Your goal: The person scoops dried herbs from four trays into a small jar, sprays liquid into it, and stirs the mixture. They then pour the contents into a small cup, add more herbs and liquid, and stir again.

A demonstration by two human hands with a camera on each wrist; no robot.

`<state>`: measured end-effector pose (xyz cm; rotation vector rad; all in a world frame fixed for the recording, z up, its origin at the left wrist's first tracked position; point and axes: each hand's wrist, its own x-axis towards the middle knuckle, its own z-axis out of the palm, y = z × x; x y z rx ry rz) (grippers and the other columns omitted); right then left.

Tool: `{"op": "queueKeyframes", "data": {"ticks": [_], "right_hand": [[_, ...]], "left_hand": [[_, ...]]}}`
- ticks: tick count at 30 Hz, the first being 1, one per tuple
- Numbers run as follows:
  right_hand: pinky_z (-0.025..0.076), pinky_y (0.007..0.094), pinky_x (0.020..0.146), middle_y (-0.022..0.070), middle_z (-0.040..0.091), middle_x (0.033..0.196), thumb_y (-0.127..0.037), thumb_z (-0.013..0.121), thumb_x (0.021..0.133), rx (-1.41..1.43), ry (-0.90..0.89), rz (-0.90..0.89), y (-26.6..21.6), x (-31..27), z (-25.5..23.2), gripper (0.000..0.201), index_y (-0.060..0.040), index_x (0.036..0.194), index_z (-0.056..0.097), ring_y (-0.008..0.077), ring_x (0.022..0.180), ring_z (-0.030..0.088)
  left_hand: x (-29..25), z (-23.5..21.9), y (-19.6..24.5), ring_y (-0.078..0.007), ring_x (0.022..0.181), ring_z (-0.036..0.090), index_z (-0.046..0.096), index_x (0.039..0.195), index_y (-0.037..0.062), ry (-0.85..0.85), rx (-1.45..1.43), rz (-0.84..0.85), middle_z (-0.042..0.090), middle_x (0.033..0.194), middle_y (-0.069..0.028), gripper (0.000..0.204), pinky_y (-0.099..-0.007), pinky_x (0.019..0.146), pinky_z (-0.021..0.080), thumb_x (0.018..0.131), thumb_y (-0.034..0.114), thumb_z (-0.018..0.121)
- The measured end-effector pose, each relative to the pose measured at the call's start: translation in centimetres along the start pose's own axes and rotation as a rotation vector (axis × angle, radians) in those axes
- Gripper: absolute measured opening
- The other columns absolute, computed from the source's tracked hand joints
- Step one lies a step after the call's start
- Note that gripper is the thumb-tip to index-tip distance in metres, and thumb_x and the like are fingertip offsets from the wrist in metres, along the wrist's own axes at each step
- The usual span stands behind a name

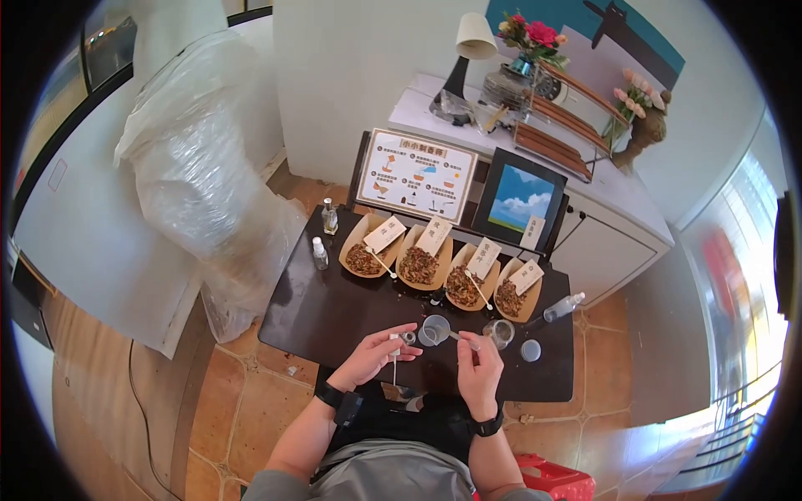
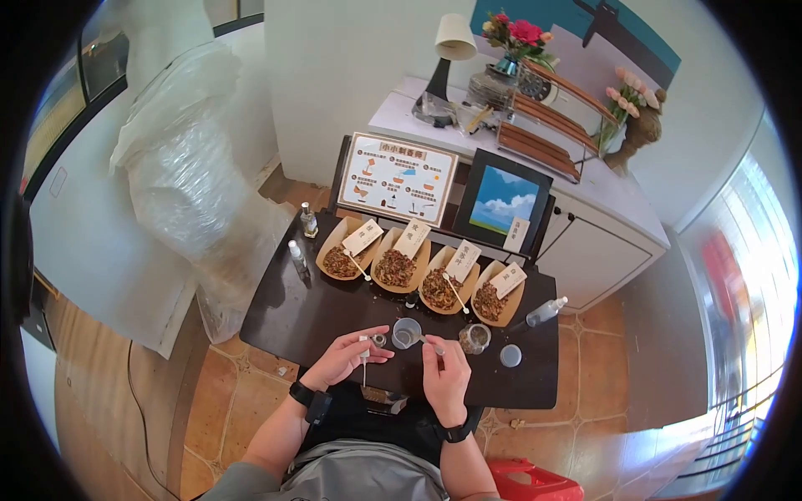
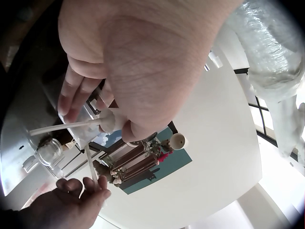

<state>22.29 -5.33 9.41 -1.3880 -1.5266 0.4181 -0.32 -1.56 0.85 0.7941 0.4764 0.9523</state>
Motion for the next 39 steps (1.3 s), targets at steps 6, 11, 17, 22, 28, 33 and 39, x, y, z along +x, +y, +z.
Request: {"op": "queueKeyframes", "data": {"ticks": [6, 11, 17, 22, 28, 33, 39], "right_hand": [[0.052, 0.0321, 0.06, 0.0119, 0.069, 0.091, -0.006, 0.073, 0.096, 0.04, -0.004, -0.136, -2.8, -0.1, -1.9, 0.012, -0.0022, 0.107, 0.074, 0.024, 0.07, 0.067], [0.056, 0.0296, 0.055, 0.0111, 0.07, 0.092, -0.005, 0.074, 0.094, 0.085, -0.082, -0.248, -3.0, -0.5, -0.7, 0.014, -0.0021, 0.107, 0.075, 0.0219, 0.07, 0.071], [0.055, 0.0293, 0.055, 0.011, 0.07, 0.092, -0.004, 0.074, 0.094, 0.131, -0.056, -0.274, -3.1, -0.7, -0.5, 0.013, -0.0023, 0.108, 0.075, 0.0206, 0.066, 0.069], [0.053, 0.0296, 0.055, 0.0098, 0.069, 0.089, -0.004, 0.074, 0.094, 0.139, -0.169, -0.212, -3.3, -0.6, -0.6, 0.015, -0.0042, 0.109, 0.075, 0.0201, 0.064, 0.067], [0.05, 0.0309, 0.056, 0.0102, 0.07, 0.089, -0.006, 0.074, 0.095, 0.057, -0.164, -0.298, -1.6, -1.2, 0.6, 0.014, -0.0055, 0.108, 0.077, 0.0209, 0.066, 0.066], [0.051, 0.0322, 0.057, 0.0103, 0.07, 0.087, -0.008, 0.075, 0.095, 0.1, -0.181, -0.189, -2.5, -1.4, 0.3, 0.015, -0.0063, 0.109, 0.078, 0.0229, 0.067, 0.068], [0.053, 0.034, 0.057, 0.0095, 0.07, 0.087, -0.01, 0.076, 0.095, 0.061, -0.139, -0.316, -1.4, -1.3, 0.7, 0.016, -0.0059, 0.11, 0.076, 0.0251, 0.066, 0.068]], "left_hand": [[0.3, -0.7, -0.8, -0.0339, 0.125, 0.068, 0.046, 0.155, -0.0033, 0.003, 0.045, 0.026, 0.056, 0.154, -0.0144, 0.054, -0.0467, 0.108, 0.052, 0.109, 0.022, 0.058], [0.3, -1.2, -1.2, -0.0362, 0.125, 0.067, 0.063, 0.137, -0.0035, -0.004, 0.029, 0.032, 0.048, 0.161, -0.0173, 0.039, -0.0508, 0.109, 0.052, 0.108, 0.023, 0.06], [0.3, -0.4, -0.4, -0.0363, 0.123, 0.068, 0.074, 0.108, -0.0024, 0.019, 0.009, 0.035, 0.043, 0.165, -0.0177, 0.025, -0.0509, 0.108, 0.053, 0.108, 0.019, 0.06], [0.4, -1.1, -1.0, -0.0336, 0.123, 0.068, 0.073, 0.116, -0.0026, -0.014, 0.006, 0.039, 0.045, 0.164, -0.0161, 0.024, -0.0485, 0.107, 0.053, 0.108, 0.015, 0.059], [0.1, -0.8, -0.9, -0.0295, 0.122, 0.068, 0.072, 0.118, -0.0021, 0.014, 0.015, 0.031, 0.044, 0.164, -0.0161, 0.024, -0.0482, 0.108, 0.053, 0.108, 0.015, 0.06], [0.3, -1.2, -1.1, -0.0263, 0.121, 0.068, 0.072, 0.118, -0.0019, -0.015, 0.003, 0.034, 0.045, 0.164, -0.0154, 0.024, -0.0482, 0.108, 0.052, 0.108, 0.016, 0.06], [0.2, -1.0, -1.0, -0.0266, 0.121, 0.068, 0.072, 0.118, -0.0015, -0.005, 0.019, 0.036, 0.045, 0.164, -0.0151, 0.024, -0.0479, 0.108, 0.052, 0.108, 0.017, 0.06]]}}
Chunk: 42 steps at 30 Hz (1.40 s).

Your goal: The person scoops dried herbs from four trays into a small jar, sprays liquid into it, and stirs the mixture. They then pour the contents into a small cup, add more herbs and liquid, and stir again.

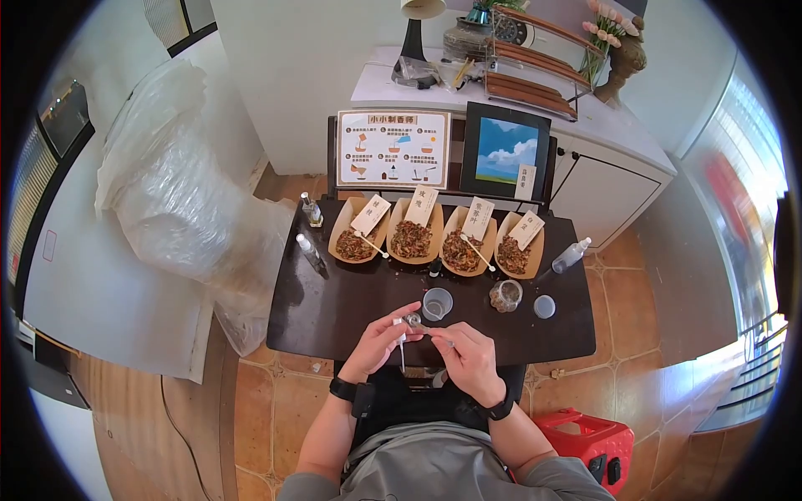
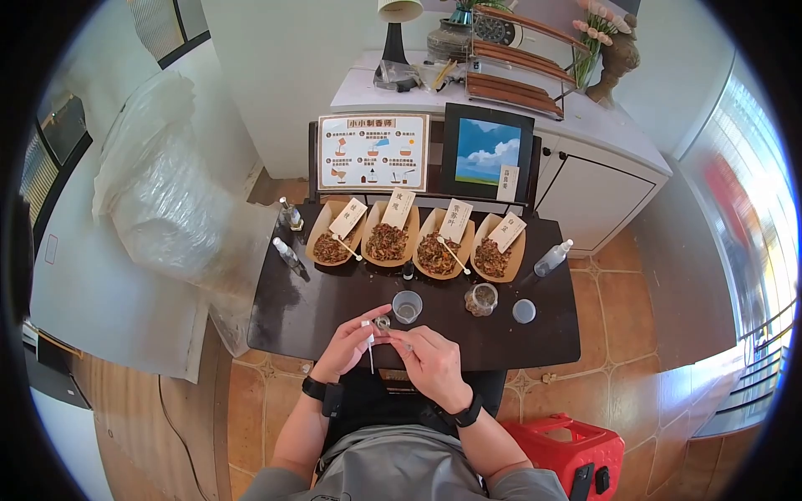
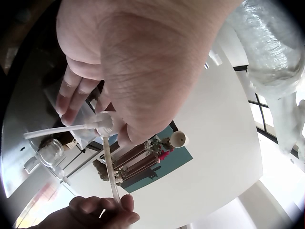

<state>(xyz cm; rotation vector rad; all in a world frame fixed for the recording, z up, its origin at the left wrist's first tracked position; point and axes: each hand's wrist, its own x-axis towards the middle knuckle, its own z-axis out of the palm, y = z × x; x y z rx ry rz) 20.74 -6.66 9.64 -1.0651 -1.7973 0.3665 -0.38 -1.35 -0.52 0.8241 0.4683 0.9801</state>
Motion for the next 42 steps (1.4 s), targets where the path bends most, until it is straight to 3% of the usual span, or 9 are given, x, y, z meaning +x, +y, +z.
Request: {"op": "queueKeyframes", "data": {"ticks": [5, 11, 14, 16, 21, 24, 28, 36, 42], "right_hand": [[0.054, 0.0352, 0.058, 0.0099, 0.07, 0.087, -0.011, 0.077, 0.095, 0.045, -0.026, 0.117, -1.1, 0.3, -0.3, 0.014, -0.0051, 0.108, 0.077, 0.0266, 0.068, 0.069], [0.053, 0.0336, 0.056, 0.0101, 0.071, 0.086, -0.009, 0.076, 0.095, -0.016, 0.008, -0.022, -0.1, 0.0, -0.1, 0.013, -0.0042, 0.107, 0.077, 0.0239, 0.065, 0.068], [0.052, 0.0331, 0.056, 0.0109, 0.07, 0.085, -0.006, 0.075, 0.094, 0.052, 0.02, 0.112, -0.8, 0.0, -0.6, 0.011, -0.003, 0.105, 0.077, 0.0235, 0.066, 0.068], [0.052, 0.0327, 0.057, 0.012, 0.07, 0.085, -0.003, 0.073, 0.094, 0.018, 0.187, 0.075, -0.4, -0.2, -1.0, 0.01, -0.0022, 0.104, 0.076, 0.0241, 0.068, 0.069], [0.048, 0.031, 0.057, 0.0113, 0.067, 0.087, -0.004, 0.072, 0.096, -0.051, 0.275, 0.115, 0.3, 0.5, -1.6, 0.01, -0.0018, 0.106, 0.074, 0.0228, 0.063, 0.063], [0.05, 0.0311, 0.058, 0.0116, 0.068, 0.089, -0.006, 0.072, 0.097, -0.066, 0.211, 0.193, 1.1, 0.6, -1.0, 0.011, -0.0021, 0.108, 0.073, 0.0222, 0.065, 0.065], [0.051, 0.0323, 0.059, 0.0114, 0.069, 0.092, -0.009, 0.072, 0.098, -0.022, 0.159, 0.293, 2.6, 0.0, 0.4, 0.012, -0.0033, 0.108, 0.074, 0.0223, 0.067, 0.068], [0.055, 0.0389, 0.063, 0.0116, 0.071, 0.092, -0.012, 0.072, 0.098, -0.134, 0.099, 0.187, 3.4, -0.2, 0.6, 0.01, -0.0056, 0.106, 0.075, 0.0335, 0.073, 0.069], [0.055, 0.0381, 0.063, 0.012, 0.071, 0.092, -0.011, 0.073, 0.097, -0.147, 0.102, 0.148, 3.8, -0.4, 0.7, 0.012, -0.0051, 0.107, 0.075, 0.033, 0.075, 0.07]], "left_hand": [[0.1, -0.2, -0.1, -0.0262, 0.121, 0.068, 0.072, 0.116, -0.0018, -0.013, 0.003, 0.014, 0.044, 0.164, -0.015, 0.024, -0.0479, 0.108, 0.053, 0.108, 0.017, 0.06], [0.1, -0.3, -0.3, -0.0273, 0.122, 0.068, 0.072, 0.114, -0.0021, -0.015, -0.006, 0.012, 0.044, 0.165, -0.0155, 0.023, -0.0482, 0.108, 0.053, 0.108, 0.016, 0.06], [0.1, 0.1, 0.0, -0.0291, 0.122, 0.068, 0.072, 0.112, -0.0024, -0.01, -0.01, 0.01, 0.043, 0.165, -0.0158, 0.023, -0.0483, 0.107, 0.053, 0.108, 0.016, 0.059], [0.1, 0.2, 0.1, -0.0301, 0.123, 0.068, 0.072, 0.11, -0.0026, -0.003, -0.014, 0.005, 0.041, 0.166, -0.016, 0.022, -0.0484, 0.107, 0.053, 0.108, 0.015, 0.059], [0.1, 0.8, 0.5, -0.0321, 0.12, 0.07, 0.059, 0.144, -0.0028, 0.008, -0.03, 0.004, 0.07, 0.132, -0.0129, 0.04, -0.0469, 0.108, 0.052, 0.109, 0.017, 0.058], [0.0, 1.0, 0.8, -0.032, 0.12, 0.07, 0.046, 0.156, -0.0024, 0.025, -0.007, -0.026, 0.074, 0.115, -0.0101, 0.052, -0.0457, 0.109, 0.052, 0.11, 0.018, 0.057], [0.0, 1.2, 0.8, -0.0316, 0.12, 0.07, 0.047, 0.155, -0.002, 0.033, -0.006, -0.04, 0.074, 0.117, -0.0119, 0.05, -0.0451, 0.109, 0.052, 0.11, 0.018, 0.056], [0.1, 0.8, 0.6, -0.0312, 0.123, 0.069, 0.042, 0.159, -0.0006, 0.02, -0.006, -0.034, 0.074, 0.118, -0.0139, 0.051, -0.0449, 0.11, 0.051, 0.112, 0.018, 0.052], [0.1, 1.3, 1.0, -0.0318, 0.123, 0.069, 0.042, 0.159, -0.0015, 0.031, -0.004, -0.043, 0.074, 0.119, -0.0142, 0.051, -0.0452, 0.109, 0.052, 0.113, 0.018, 0.05]]}}
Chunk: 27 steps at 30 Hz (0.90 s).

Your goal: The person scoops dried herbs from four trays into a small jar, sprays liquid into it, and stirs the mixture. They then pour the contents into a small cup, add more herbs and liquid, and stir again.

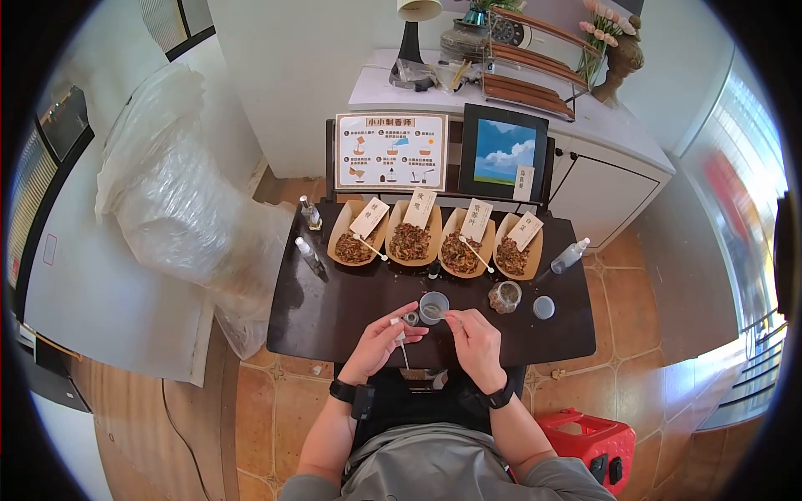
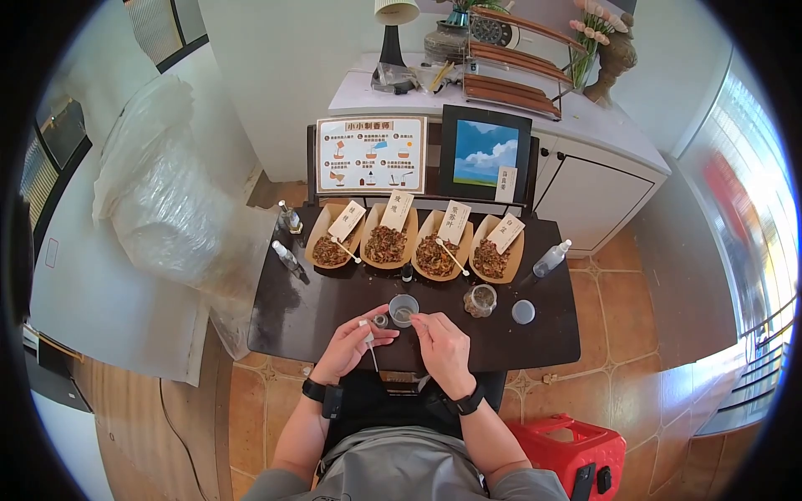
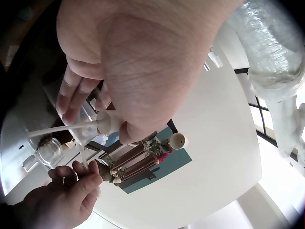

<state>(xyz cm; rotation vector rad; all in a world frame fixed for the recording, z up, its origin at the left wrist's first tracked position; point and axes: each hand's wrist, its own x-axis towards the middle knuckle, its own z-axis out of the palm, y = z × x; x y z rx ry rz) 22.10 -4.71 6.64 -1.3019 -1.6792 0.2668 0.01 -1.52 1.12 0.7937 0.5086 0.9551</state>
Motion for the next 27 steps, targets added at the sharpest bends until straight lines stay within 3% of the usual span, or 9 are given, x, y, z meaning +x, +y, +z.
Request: {"op": "queueKeyframes", "data": {"ticks": [7, 9, 15, 18, 21, 24, 27], "right_hand": [[0.053, 0.0336, 0.06, 0.0131, 0.071, 0.089, -0.006, 0.073, 0.096, 0.105, 0.084, 0.083, -2.3, 0.6, -1.4, 0.01, -0.0032, 0.106, 0.075, 0.0267, 0.069, 0.069], [0.053, 0.0317, 0.058, 0.0124, 0.071, 0.089, -0.004, 0.072, 0.096, 0.1, 0.097, 0.056, -3.0, 0.8, -2.3, 0.011, -0.0028, 0.107, 0.075, 0.024, 0.066, 0.068], [0.051, 0.0309, 0.053, 0.011, 0.07, 0.088, -0.003, 0.072, 0.096, 0.214, 0.022, -0.095, -5.0, 0.8, -2.9, 0.012, -0.0039, 0.107, 0.076, 0.0212, 0.065, 0.067], [0.054, 0.0347, 0.064, 0.014, 0.072, 0.089, -0.004, 0.073, 0.094, 0.23, -0.066, -0.024, -5.2, 0.7, -2.4, 0.011, -0.0021, 0.105, 0.076, 0.0282, 0.073, 0.069], [0.054, 0.0319, 0.057, 0.0103, 0.071, 0.089, -0.006, 0.073, 0.097, 0.146, -0.092, -0.107, -4.2, 0.6, -1.6, 0.012, -0.005, 0.108, 0.076, 0.0228, 0.066, 0.068], [0.055, 0.0322, 0.059, 0.0102, 0.072, 0.09, -0.008, 0.073, 0.097, 0.15, -0.079, -0.147, -3.5, 0.4, -1.1, 0.012, -0.0047, 0.108, 0.076, 0.0241, 0.068, 0.069], [0.055, 0.0331, 0.06, 0.0103, 0.073, 0.091, -0.007, 0.073, 0.097, 0.181, -0.064, -0.057, -4.2, 0.3, -1.3, 0.012, -0.0043, 0.108, 0.076, 0.0249, 0.069, 0.07]], "left_hand": [[0.1, -0.5, -0.4, -0.0321, 0.123, 0.069, 0.044, 0.157, -0.0021, -0.022, -0.01, 0.017, 0.073, 0.119, -0.0133, 0.049, -0.0457, 0.109, 0.052, 0.112, 0.017, 0.052], [0.1, -0.7, -0.5, -0.0334, 0.123, 0.068, 0.057, 0.146, -0.0032, -0.032, -0.015, 0.035, 0.068, 0.135, -0.0145, 0.041, -0.0467, 0.109, 0.053, 0.111, 0.017, 0.054], [0.2, -0.9, -0.6, -0.0349, 0.123, 0.068, 0.072, 0.121, -0.0031, -0.03, -0.029, 0.04, 0.047, 0.163, -0.0152, 0.028, -0.0487, 0.108, 0.053, 0.109, 0.018, 0.057], [0.2, -1.2, -0.9, -0.0344, 0.124, 0.068, 0.073, 0.113, -0.0034, -0.043, -0.023, 0.06, 0.045, 0.164, -0.0162, 0.026, -0.049, 0.108, 0.053, 0.109, 0.018, 0.058], [0.1, -1.1, -0.8, -0.034, 0.124, 0.068, 0.073, 0.106, -0.0036, -0.026, -0.008, 0.052, 0.042, 0.166, -0.0168, 0.026, -0.049, 0.108, 0.053, 0.109, 0.018, 0.058], [0.2, -1.5, -1.1, -0.034, 0.123, 0.068, 0.073, 0.107, -0.0037, -0.038, -0.012, 0.057, 0.042, 0.166, -0.0171, 0.026, -0.0489, 0.108, 0.053, 0.108, 0.018, 0.059], [0.2, -1.2, -0.9, -0.0341, 0.123, 0.068, 0.073, 0.108, -0.0038, -0.029, -0.024, 0.047, 0.042, 0.166, -0.0172, 0.026, -0.0488, 0.108, 0.054, 0.108, 0.018, 0.059]]}}
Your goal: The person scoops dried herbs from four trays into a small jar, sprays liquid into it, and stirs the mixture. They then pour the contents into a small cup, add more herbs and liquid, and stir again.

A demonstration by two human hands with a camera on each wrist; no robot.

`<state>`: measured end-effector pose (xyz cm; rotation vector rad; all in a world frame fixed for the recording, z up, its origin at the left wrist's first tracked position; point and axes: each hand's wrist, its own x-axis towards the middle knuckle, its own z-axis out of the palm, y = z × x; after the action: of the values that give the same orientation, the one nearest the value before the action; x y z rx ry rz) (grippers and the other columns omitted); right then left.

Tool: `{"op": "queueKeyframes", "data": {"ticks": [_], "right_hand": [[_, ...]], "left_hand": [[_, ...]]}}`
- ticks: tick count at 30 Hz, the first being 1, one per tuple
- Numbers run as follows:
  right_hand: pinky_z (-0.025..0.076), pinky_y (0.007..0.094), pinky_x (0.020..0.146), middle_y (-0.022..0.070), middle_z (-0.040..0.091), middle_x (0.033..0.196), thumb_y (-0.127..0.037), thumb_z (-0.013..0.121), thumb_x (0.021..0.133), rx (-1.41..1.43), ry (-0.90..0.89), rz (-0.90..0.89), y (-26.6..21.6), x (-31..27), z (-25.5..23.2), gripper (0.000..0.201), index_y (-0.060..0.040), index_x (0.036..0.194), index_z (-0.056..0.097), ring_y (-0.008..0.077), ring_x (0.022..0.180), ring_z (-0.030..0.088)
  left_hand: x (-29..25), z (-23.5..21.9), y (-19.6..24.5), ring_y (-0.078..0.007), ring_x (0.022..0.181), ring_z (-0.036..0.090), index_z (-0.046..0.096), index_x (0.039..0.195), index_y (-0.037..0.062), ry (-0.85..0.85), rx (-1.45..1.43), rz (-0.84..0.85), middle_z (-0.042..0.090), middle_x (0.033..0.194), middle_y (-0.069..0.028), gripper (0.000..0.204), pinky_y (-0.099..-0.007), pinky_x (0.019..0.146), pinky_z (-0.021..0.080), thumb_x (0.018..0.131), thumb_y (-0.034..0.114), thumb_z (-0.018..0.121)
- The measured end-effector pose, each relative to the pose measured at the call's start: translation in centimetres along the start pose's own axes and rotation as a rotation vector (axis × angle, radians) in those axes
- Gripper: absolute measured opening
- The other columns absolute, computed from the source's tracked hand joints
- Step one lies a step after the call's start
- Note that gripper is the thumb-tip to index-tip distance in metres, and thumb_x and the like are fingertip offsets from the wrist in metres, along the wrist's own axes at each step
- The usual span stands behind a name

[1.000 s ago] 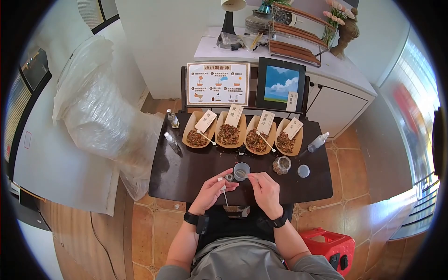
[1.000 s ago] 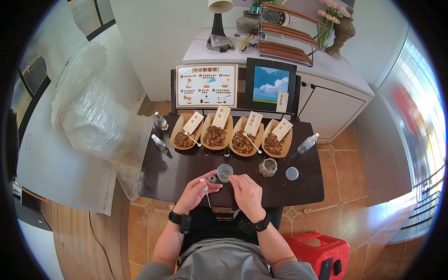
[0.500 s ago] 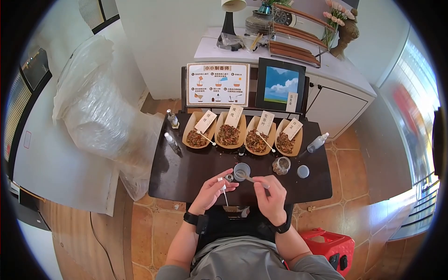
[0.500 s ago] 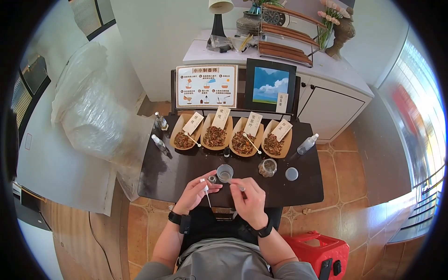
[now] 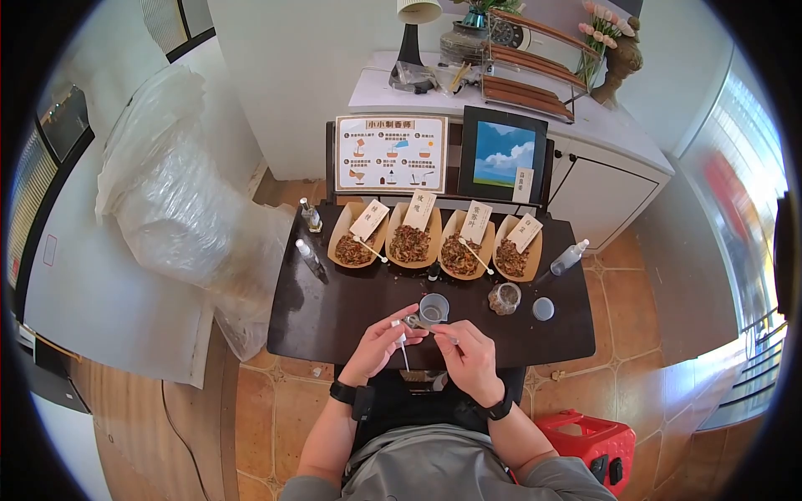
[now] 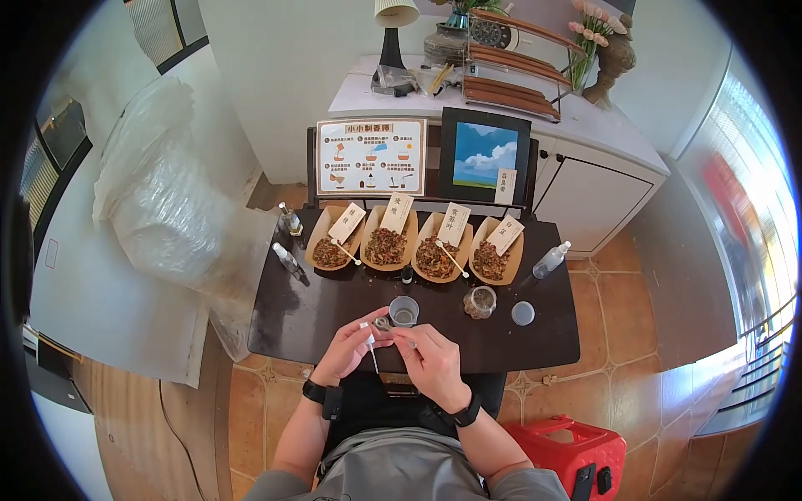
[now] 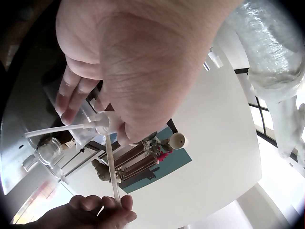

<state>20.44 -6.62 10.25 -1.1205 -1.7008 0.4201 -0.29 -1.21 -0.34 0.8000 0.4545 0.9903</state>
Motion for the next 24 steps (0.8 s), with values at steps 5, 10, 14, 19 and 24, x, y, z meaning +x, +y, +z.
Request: {"op": "queueKeyframes", "data": {"ticks": [5, 10, 14, 19, 24], "right_hand": [[0.054, 0.0319, 0.058, 0.0114, 0.073, 0.092, -0.008, 0.073, 0.097, -0.011, -0.007, -0.042, 0.7, 0.0, 0.4, 0.011, -0.0037, 0.108, 0.076, 0.0243, 0.069, 0.069], [0.049, 0.0284, 0.054, 0.0111, 0.071, 0.088, -0.005, 0.073, 0.097, -0.002, 0.149, 0.004, 0.2, 0.2, -0.6, 0.009, -0.0029, 0.104, 0.076, 0.02, 0.066, 0.067], [0.048, 0.0285, 0.054, 0.0106, 0.07, 0.088, -0.006, 0.073, 0.097, -0.057, 0.242, 0.055, 1.0, 1.1, -1.6, 0.01, -0.0025, 0.107, 0.075, 0.0191, 0.064, 0.065], [0.05, 0.0291, 0.063, 0.0076, 0.069, 0.088, -0.01, 0.073, 0.098, -0.001, 0.058, 0.316, 4.2, 0.6, -0.5, 0.021, -0.003, 0.118, 0.075, 0.0142, 0.07, 0.064], [0.052, 0.0271, 0.063, 0.0065, 0.068, 0.09, -0.013, 0.08, 0.092, 0.035, 0.012, 0.373, 5.4, -0.6, 0.3, 0.04, -0.0034, 0.13, 0.07, 0.011, 0.066, 0.061]], "left_hand": [[0.0, 0.0, -0.1, -0.0342, 0.122, 0.068, 0.073, 0.111, -0.004, 0.0, 0.0, 0.01, 0.043, 0.165, -0.0175, 0.026, -0.0484, 0.108, 0.054, 0.108, 0.018, 0.06], [-0.2, 0.9, 0.6, -0.0346, 0.121, 0.069, 0.071, 0.117, -0.0041, 0.055, -0.008, -0.027, 0.045, 0.163, -0.0176, 0.026, -0.0486, 0.107, 0.054, 0.108, 0.018, 0.059], [-0.1, 0.2, 0.1, -0.0366, 0.121, 0.069, 0.069, 0.121, -0.0028, 0.049, -0.002, -0.017, 0.044, 0.164, -0.0156, 0.026, -0.049, 0.106, 0.054, 0.109, 0.017, 0.056], [-0.2, 0.6, 0.4, -0.0383, 0.119, 0.07, 0.069, 0.115, -0.0014, 0.089, 0.007, -0.026, 0.04, 0.167, -0.0134, 0.023, -0.0484, 0.102, 0.057, 0.11, 0.016, 0.055], [-0.4, 0.6, 0.4, -0.0392, 0.112, 0.073, 0.067, 0.109, -0.0012, 0.1, 0.023, -0.002, 0.04, 0.167, -0.0138, 0.021, -0.0467, 0.092, 0.062, 0.11, 0.015, 0.053]]}}
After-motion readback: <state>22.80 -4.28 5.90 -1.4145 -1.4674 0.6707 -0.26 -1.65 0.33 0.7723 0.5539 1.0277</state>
